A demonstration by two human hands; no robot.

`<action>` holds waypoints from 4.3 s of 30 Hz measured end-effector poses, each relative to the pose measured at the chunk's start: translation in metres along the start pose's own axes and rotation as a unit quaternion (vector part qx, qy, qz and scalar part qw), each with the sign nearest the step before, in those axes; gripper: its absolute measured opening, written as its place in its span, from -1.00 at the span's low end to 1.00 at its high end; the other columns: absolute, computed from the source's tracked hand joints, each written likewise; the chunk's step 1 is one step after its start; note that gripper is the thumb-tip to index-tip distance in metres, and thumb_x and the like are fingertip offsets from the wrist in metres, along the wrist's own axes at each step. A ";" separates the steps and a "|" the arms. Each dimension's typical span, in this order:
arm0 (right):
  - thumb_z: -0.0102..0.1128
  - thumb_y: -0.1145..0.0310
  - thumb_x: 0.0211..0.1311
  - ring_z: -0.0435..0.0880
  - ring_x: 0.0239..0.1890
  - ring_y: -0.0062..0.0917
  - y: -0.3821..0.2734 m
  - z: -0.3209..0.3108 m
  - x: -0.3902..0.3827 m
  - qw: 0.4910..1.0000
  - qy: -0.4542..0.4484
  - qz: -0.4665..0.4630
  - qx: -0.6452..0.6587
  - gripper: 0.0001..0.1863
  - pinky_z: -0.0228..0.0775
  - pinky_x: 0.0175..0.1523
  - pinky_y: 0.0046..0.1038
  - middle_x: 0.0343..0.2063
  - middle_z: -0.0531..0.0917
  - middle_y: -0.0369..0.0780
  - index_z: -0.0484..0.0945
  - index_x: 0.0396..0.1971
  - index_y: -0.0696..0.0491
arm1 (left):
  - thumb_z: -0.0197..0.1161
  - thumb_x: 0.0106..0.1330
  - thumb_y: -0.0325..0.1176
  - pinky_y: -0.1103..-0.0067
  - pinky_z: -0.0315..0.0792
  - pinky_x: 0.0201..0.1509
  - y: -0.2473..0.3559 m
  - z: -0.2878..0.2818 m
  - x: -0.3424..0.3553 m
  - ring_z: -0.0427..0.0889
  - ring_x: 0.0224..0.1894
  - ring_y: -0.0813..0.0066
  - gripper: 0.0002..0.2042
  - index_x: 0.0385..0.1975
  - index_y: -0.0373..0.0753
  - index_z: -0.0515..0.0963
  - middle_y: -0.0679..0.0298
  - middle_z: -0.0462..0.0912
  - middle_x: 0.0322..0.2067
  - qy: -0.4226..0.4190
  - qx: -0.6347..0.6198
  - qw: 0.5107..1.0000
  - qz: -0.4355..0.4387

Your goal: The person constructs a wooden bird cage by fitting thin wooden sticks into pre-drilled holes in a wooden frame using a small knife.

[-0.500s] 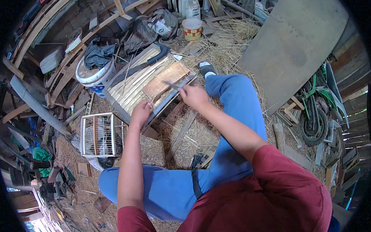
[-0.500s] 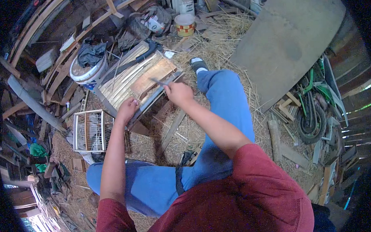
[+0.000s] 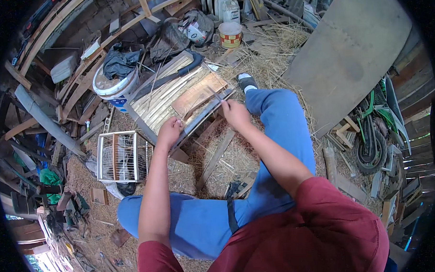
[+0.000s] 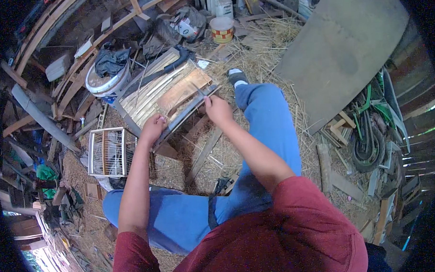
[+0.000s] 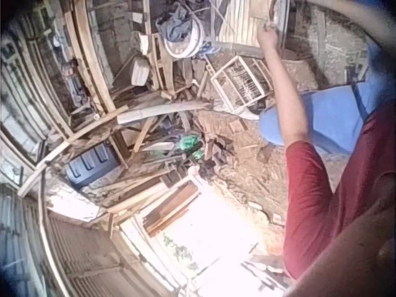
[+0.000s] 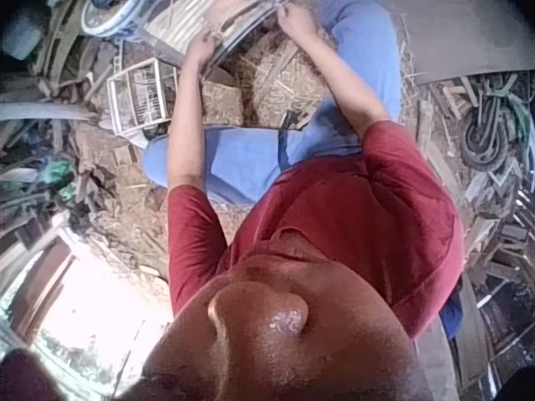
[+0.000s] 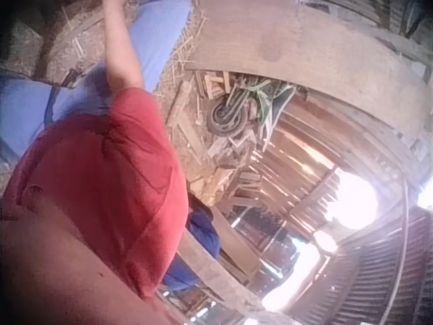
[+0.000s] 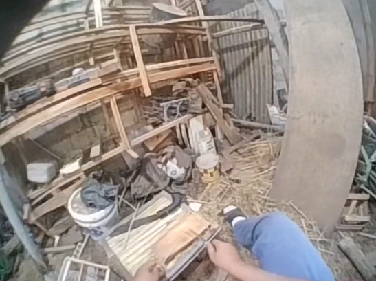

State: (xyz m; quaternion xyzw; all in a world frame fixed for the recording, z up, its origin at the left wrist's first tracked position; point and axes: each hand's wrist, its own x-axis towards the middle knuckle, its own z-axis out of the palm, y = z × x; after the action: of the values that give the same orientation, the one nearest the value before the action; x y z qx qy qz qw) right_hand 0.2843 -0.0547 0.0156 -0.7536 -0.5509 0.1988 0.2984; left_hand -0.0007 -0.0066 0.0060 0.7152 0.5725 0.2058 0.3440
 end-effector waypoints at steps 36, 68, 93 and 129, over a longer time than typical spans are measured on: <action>0.38 0.58 0.31 0.66 -0.32 -0.64 -0.063 0.023 -0.057 0.828 -0.122 -0.060 0.544 -0.62 0.56 -0.20 -0.56 -0.33 0.64 -0.25 0.25 -0.24 0.04 | 0.26 0.54 -0.28 0.55 0.53 0.00 0.104 -0.058 -0.025 0.61 -0.15 0.59 -0.71 0.15 -0.24 0.54 0.31 0.69 -0.06 0.095 -0.460 0.883 0.009; 0.50 0.56 0.18 0.61 -0.34 -0.68 -0.056 0.023 -0.056 0.901 -0.065 -0.116 0.414 -0.57 0.49 -0.19 -0.54 -0.44 0.65 -0.25 0.27 -0.36 0.07 | 0.18 0.59 -0.24 0.39 0.70 -0.06 0.097 -0.121 -0.034 0.73 -0.20 0.41 -0.80 0.01 -0.21 0.51 0.19 0.69 -0.12 0.224 -0.507 0.830 0.070; 0.21 0.26 0.49 0.73 -0.39 -0.39 -0.052 0.019 -0.046 0.945 -0.018 -0.145 0.292 -0.74 0.56 -0.17 -0.31 -0.41 0.73 -0.14 0.45 -0.20 0.16 | 0.24 0.52 -0.47 0.58 0.67 -0.02 0.120 -0.113 -0.030 0.73 -0.20 0.53 -0.85 -0.05 -0.41 0.60 0.22 0.71 -0.22 0.261 -0.420 0.851 0.176; 0.03 0.31 0.50 0.67 -0.46 0.12 -0.124 -0.001 -0.043 0.975 -0.053 -0.196 0.090 -0.82 0.47 -0.33 0.13 -0.58 0.63 0.10 0.41 -0.15 0.13 | 0.25 0.42 -0.60 0.57 0.54 -0.15 0.147 -0.067 -0.025 0.67 -0.27 0.43 -0.95 -0.20 -0.39 0.61 0.17 0.66 -0.32 0.346 -0.143 0.900 0.224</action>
State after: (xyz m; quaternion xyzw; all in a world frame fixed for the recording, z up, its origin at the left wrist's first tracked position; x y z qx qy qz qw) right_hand 0.1828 -0.0695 0.0981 -0.5891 -0.6828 0.2252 0.3688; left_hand 0.0457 -0.0294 0.1608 0.6516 0.4441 0.5916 0.1678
